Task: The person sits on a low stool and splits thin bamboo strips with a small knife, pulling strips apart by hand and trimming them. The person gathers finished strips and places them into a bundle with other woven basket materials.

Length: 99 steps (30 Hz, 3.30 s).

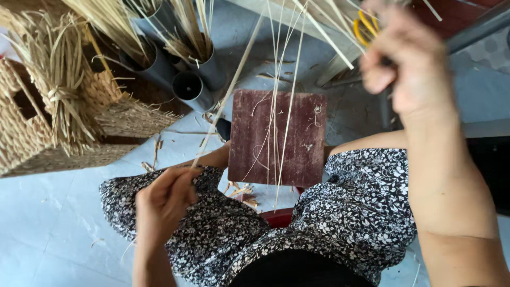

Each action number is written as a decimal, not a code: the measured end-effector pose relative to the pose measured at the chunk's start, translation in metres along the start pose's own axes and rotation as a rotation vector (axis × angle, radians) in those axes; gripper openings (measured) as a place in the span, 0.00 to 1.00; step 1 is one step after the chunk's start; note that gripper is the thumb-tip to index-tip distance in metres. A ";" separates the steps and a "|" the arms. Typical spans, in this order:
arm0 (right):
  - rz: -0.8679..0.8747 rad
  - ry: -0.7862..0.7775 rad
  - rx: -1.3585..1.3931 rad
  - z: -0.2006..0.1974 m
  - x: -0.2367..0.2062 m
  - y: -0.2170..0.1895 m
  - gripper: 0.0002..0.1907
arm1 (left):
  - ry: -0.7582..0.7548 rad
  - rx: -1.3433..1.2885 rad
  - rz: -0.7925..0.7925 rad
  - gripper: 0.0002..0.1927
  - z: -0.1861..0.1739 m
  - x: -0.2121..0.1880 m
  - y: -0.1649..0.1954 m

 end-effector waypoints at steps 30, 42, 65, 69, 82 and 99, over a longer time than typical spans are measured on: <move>0.127 -0.237 -0.119 0.045 -0.014 0.021 0.13 | -0.214 0.005 0.166 0.07 0.065 0.016 0.016; -0.010 -0.021 -0.295 0.003 0.014 0.028 0.15 | -0.032 -0.054 0.110 0.11 0.039 0.014 0.012; 0.160 -0.602 -0.340 0.044 0.038 0.122 0.17 | 0.109 0.186 0.473 0.12 0.093 0.027 -0.009; 0.134 -0.558 -0.343 0.037 0.042 0.129 0.17 | 0.054 0.176 0.422 0.13 0.090 0.025 -0.012; 0.085 -0.471 -0.241 0.013 0.060 0.133 0.19 | -0.042 0.120 0.399 0.10 0.051 0.009 -0.017; 0.075 -0.415 -0.252 0.059 0.044 0.095 0.23 | -0.078 -0.020 0.208 0.08 -0.037 -0.034 -0.005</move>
Point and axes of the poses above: each hand's wrist, its own x-axis towards the middle knuckle, its own z-axis out of the palm, y = z × x, the point moved 2 cm from there along x, towards the middle knuckle, and after that the axes turned 12 degrees about -x, right-handed, at the moved point
